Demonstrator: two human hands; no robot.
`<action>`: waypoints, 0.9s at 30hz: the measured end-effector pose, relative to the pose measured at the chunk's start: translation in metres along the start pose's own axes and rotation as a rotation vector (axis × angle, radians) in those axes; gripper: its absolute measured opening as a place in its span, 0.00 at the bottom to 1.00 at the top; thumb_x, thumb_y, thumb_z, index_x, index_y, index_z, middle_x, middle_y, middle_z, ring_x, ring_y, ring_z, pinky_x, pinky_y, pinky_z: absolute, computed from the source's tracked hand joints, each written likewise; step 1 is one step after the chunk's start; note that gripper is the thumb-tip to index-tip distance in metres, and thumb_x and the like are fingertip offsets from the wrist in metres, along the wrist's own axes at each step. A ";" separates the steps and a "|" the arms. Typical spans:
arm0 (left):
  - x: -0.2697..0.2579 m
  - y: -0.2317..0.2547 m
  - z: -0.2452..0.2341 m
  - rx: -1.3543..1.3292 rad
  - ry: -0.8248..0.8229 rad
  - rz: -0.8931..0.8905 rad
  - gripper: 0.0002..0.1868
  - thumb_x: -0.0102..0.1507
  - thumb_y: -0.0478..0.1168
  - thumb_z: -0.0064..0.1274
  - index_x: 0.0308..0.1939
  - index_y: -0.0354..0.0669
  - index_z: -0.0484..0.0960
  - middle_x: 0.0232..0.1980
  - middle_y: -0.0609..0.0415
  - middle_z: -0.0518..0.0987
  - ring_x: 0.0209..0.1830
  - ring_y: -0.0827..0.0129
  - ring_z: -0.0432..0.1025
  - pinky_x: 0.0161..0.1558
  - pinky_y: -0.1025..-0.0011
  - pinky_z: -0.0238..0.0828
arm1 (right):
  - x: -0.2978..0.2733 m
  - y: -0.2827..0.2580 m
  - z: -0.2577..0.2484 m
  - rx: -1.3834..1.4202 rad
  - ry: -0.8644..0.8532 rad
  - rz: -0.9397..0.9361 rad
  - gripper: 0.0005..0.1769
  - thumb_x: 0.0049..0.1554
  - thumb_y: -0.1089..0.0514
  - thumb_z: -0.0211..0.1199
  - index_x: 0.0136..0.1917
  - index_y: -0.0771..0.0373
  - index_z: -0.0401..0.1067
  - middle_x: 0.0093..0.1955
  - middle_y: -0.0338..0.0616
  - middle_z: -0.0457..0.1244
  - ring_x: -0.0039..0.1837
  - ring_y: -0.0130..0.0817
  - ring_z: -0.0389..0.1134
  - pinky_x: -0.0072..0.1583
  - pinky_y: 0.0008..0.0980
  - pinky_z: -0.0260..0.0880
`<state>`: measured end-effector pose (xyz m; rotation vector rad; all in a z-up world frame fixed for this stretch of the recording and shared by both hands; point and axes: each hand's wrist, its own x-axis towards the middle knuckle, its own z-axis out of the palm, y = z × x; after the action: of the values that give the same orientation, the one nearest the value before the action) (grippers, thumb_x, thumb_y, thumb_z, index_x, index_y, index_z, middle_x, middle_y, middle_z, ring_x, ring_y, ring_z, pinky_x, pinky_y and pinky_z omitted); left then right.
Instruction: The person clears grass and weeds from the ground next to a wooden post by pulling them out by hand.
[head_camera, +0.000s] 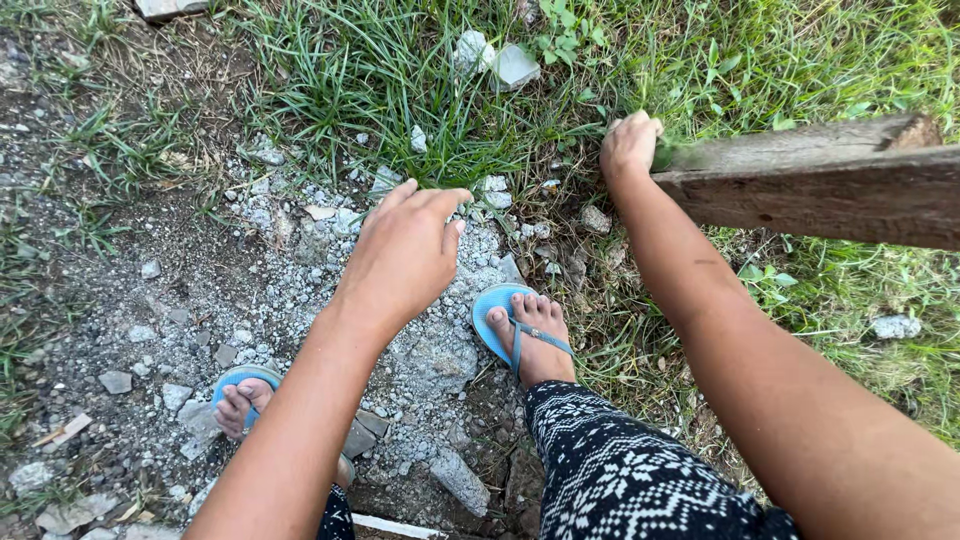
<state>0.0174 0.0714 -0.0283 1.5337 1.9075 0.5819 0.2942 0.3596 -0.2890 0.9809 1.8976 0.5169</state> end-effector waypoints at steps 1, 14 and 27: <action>0.001 -0.001 0.000 -0.004 -0.005 0.006 0.19 0.65 0.39 0.50 0.59 0.42 0.81 0.61 0.45 0.80 0.67 0.40 0.66 0.69 0.51 0.57 | 0.004 -0.002 0.005 -0.001 -0.001 0.000 0.21 0.69 0.47 0.53 0.62 0.64 0.76 0.51 0.44 0.69 0.55 0.35 0.68 0.54 0.41 0.69; 0.032 0.011 -0.029 0.023 -0.081 0.016 0.18 0.66 0.35 0.44 0.59 0.41 0.81 0.56 0.38 0.81 0.64 0.39 0.69 0.65 0.48 0.61 | -0.007 -0.021 -0.013 0.198 -0.111 -0.156 0.13 0.61 0.54 0.62 0.56 0.55 0.82 0.53 0.41 0.73 0.52 0.36 0.74 0.44 0.34 0.71; 0.071 0.015 -0.004 -0.529 0.223 -0.034 0.16 0.70 0.38 0.43 0.60 0.40 0.79 0.57 0.42 0.83 0.57 0.55 0.79 0.59 0.63 0.71 | -0.066 -0.021 -0.064 0.299 -0.130 -0.091 0.21 0.69 0.47 0.53 0.64 0.61 0.76 0.68 0.47 0.63 0.47 0.28 0.63 0.42 0.27 0.68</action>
<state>0.0150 0.1444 -0.0286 1.1272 1.7384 1.1740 0.2479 0.2969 -0.2368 1.0844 1.9246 0.1133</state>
